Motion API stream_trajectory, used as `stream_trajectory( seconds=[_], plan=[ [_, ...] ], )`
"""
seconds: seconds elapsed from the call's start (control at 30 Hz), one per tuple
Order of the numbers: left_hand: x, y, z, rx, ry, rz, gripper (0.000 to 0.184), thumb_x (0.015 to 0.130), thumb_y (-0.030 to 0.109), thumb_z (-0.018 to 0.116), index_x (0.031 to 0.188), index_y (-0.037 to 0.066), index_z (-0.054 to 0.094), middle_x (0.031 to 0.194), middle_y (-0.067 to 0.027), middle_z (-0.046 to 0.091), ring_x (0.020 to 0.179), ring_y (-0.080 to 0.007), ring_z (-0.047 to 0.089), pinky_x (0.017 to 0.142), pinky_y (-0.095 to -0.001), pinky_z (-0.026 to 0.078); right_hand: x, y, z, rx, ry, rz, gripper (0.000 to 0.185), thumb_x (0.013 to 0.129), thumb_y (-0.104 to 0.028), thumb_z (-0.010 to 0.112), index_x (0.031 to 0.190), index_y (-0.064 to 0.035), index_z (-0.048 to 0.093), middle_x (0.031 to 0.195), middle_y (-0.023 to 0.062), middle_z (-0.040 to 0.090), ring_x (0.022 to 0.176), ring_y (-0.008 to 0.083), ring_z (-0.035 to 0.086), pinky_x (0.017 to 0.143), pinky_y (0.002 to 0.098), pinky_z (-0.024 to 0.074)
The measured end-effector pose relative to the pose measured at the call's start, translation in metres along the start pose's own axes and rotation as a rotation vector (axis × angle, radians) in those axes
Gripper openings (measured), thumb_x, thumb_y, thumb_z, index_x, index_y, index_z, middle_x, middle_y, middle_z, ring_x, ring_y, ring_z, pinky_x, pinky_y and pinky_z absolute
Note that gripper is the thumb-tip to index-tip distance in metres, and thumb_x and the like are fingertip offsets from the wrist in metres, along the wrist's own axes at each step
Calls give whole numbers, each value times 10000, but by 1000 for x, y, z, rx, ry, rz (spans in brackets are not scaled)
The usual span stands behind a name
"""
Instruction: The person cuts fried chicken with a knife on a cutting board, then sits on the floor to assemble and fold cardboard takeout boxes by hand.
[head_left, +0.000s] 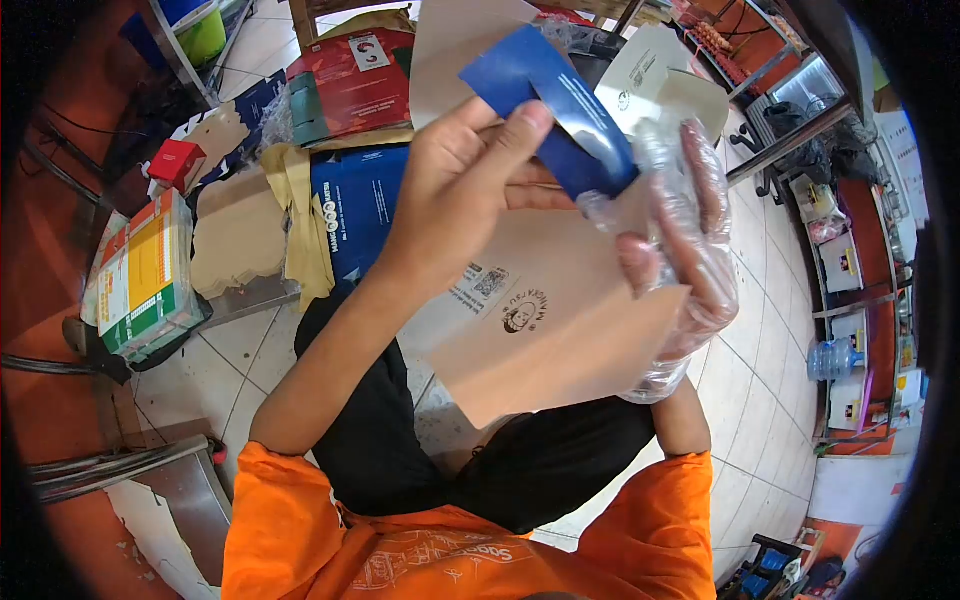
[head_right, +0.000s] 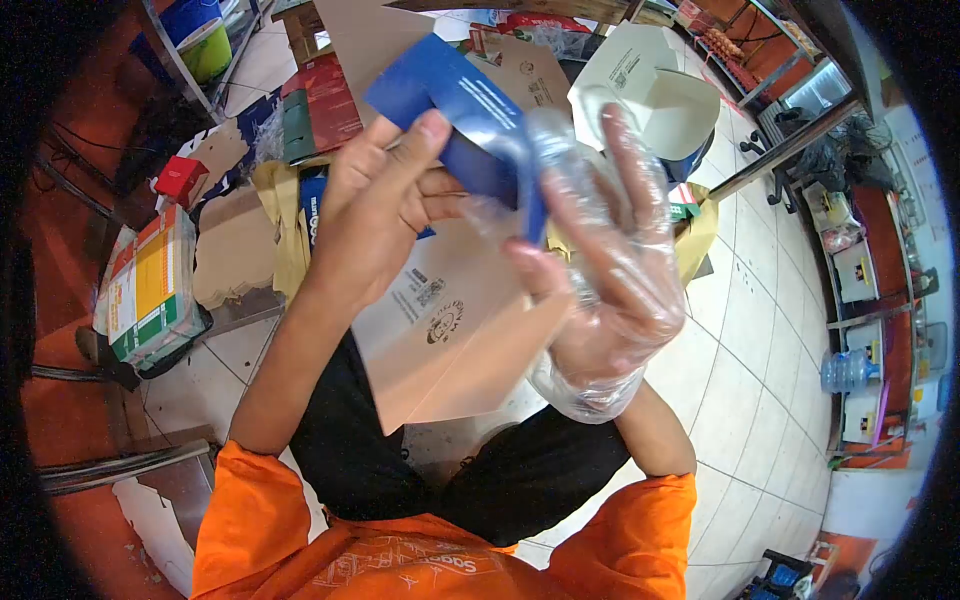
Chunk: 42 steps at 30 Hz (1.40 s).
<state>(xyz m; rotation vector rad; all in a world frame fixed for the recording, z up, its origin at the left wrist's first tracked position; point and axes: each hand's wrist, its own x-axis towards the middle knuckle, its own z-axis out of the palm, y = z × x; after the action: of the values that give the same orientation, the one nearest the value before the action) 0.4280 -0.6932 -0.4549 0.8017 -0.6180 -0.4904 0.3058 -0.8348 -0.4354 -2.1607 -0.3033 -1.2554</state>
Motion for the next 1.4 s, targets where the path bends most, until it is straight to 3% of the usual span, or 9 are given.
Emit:
stream_trajectory(
  seconds=[0.27, 0.4, 0.53, 0.63, 0.8, 0.93, 1.07, 1.13, 1.4],
  plan=[
    [-6, -4, 1, 149, -130, 23, 279, 1002, 246, 604, 1027, -24, 670, 961, -74, 699, 795, -118, 690, 732, -264, 602, -9, 5, 7, -19, -98, 13, 421, 696, -116, 869, 1092, -43, 744, 1441, 273, 463, 1175, 386, 606, 895, 424, 554],
    [-8, -6, 5, 47, -164, -45, 219, 998, 145, 603, 1061, -48, 684, 964, -80, 707, 882, -102, 661, 787, -254, 567, -10, 4, 14, -169, 117, -8, 654, 627, -101, 903, 1242, -66, 682, 1398, 226, 478, 1136, 343, 604, 871, 382, 531],
    [-9, -1, -1, 226, -318, 59, 243, 959, 51, 613, 1171, -63, 653, 1038, -105, 708, 946, -137, 658, 892, -285, 536, -4, 6, 5, -397, 71, -21, 1003, 539, -226, 957, 1424, -51, 520, 1411, 190, 465, 1261, 335, 483, 1032, 418, 426],
    [-6, 14, -15, 435, -402, -101, 259, 941, 35, 573, 1163, -85, 630, 1008, -136, 704, 931, -158, 652, 862, -319, 537, -7, 4, -2, -117, -94, 29, 1073, 697, -444, 830, 1526, -18, 297, 1505, 223, 353, 1366, 378, 383, 1116, 481, 326],
    [3, 5, -38, 968, -453, 161, 349, 654, -11, 623, 997, -64, 650, 946, -225, 663, 832, -282, 642, 719, -418, 506, -5, 23, -24, -518, -351, 88, 537, 1051, -354, 386, 1489, -43, 409, 1516, 190, 420, 1426, 290, 361, 1176, 427, 262],
    [15, -17, -40, 895, -118, 631, 326, 828, 73, 627, 1150, 33, 596, 1063, -202, 600, 1022, -372, 560, 867, -441, 458, 8, 18, -2, -894, -426, 77, 259, 1031, -337, 483, 1216, -224, 625, 1172, 63, 679, 593, 127, 655, 496, 177, 531],
    [8, -22, -56, 1111, -351, 446, 871, 568, 532, 913, 1181, 10, 582, 1116, -176, 619, 1061, -370, 579, 904, -437, 476, 15, -4, 18, -919, -309, 169, 532, 1023, -556, 296, 1263, -176, 582, 1285, 191, 574, 1046, 281, 615, 924, 547, 477],
    [14, -31, -58, 1040, -415, 338, 923, 509, 568, 923, 1185, 29, 601, 1125, -165, 636, 1085, -361, 562, 915, -450, 474, 31, 25, 20, 24, -502, 622, 561, 1007, -574, 347, 1395, -205, 513, 1388, 168, 518, 1239, 337, 544, 969, 700, 414],
    [3, -23, -58, 1234, -400, 587, 940, 512, 322, 941, 1266, 83, 433, 1167, -184, 487, 1155, -390, 492, 942, -480, 444, 15, 47, 36, 77, -678, 547, 560, 945, -468, 534, 1362, -95, 539, 1407, 158, 499, 1277, 304, 497, 1046, 534, 373]
  ],
)
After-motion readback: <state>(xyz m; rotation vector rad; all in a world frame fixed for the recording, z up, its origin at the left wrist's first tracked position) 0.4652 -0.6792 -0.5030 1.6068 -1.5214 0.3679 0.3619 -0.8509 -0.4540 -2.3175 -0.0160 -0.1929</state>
